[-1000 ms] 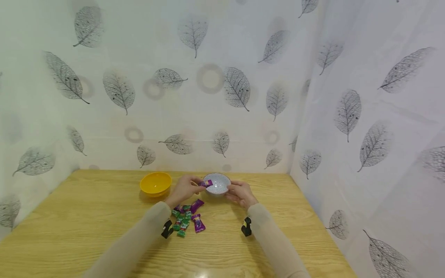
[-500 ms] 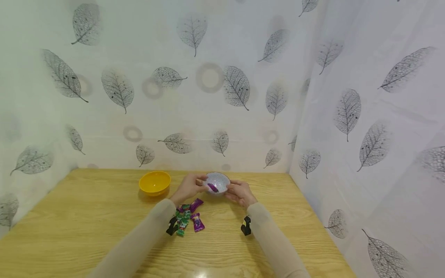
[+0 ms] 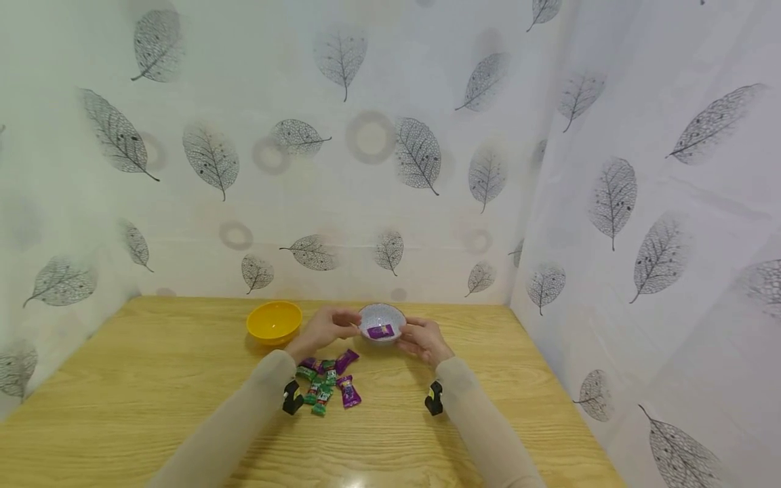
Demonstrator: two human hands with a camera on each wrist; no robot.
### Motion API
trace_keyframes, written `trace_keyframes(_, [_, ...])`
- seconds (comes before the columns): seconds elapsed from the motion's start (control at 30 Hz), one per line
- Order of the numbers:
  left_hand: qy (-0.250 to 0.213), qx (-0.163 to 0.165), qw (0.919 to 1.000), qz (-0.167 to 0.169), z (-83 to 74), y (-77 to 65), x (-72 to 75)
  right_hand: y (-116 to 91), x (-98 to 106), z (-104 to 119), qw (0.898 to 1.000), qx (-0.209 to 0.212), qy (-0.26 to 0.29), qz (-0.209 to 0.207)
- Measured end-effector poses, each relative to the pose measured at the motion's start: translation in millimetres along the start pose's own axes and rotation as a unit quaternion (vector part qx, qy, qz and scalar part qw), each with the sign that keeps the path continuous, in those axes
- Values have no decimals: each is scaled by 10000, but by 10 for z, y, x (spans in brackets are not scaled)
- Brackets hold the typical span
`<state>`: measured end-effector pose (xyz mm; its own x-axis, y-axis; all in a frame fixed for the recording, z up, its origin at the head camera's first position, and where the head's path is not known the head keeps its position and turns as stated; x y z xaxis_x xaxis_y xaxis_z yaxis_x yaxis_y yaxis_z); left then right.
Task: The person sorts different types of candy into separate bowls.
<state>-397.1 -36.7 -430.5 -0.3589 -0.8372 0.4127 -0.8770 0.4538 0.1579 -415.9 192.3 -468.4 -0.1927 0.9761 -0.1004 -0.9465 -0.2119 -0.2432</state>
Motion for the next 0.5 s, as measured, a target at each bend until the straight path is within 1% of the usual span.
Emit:
trace_keyframes(0.1, [-215, -43, 9995, 216, -21, -54, 44, 5, -5, 2, 10000, -10, 30, 5])
trace_keyframes(0.17, [-254, 37, 9992, 300, -15, -87, 75, 7, -7, 5, 10000, -9, 40, 2])
trace_keyframes(0.23, [-183, 168, 9991, 331, 6, -117, 106, 8, -8, 6, 10000, -7, 52, -6])
trace_keyframes(0.33, [55, 369, 9987, 358, 45, -162, 154, 13, -3, 5, 10000, -8, 36, -21])
trace_keyframes(0.43, [194, 398, 9977, 506, 74, -220, 206, 9, 2, 6, 10000, -9, -9, 1])
trace_keyframes(0.5, [228, 382, 9967, 674, 99, -263, 238, 0, 4, 6, 10000, -23, -47, 3])
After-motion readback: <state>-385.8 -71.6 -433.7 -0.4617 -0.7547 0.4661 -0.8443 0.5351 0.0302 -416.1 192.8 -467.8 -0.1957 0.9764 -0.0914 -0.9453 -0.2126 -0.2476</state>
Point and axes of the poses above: each hand's wrist, its own y-axis towards the middle knuckle, its own x-axis out of the back of the hand, z = x × y, the point moved 5 cm from there along y, towards the middle knuckle, and after that the axes turned 7 degrees about z, right-handed, at the moved point
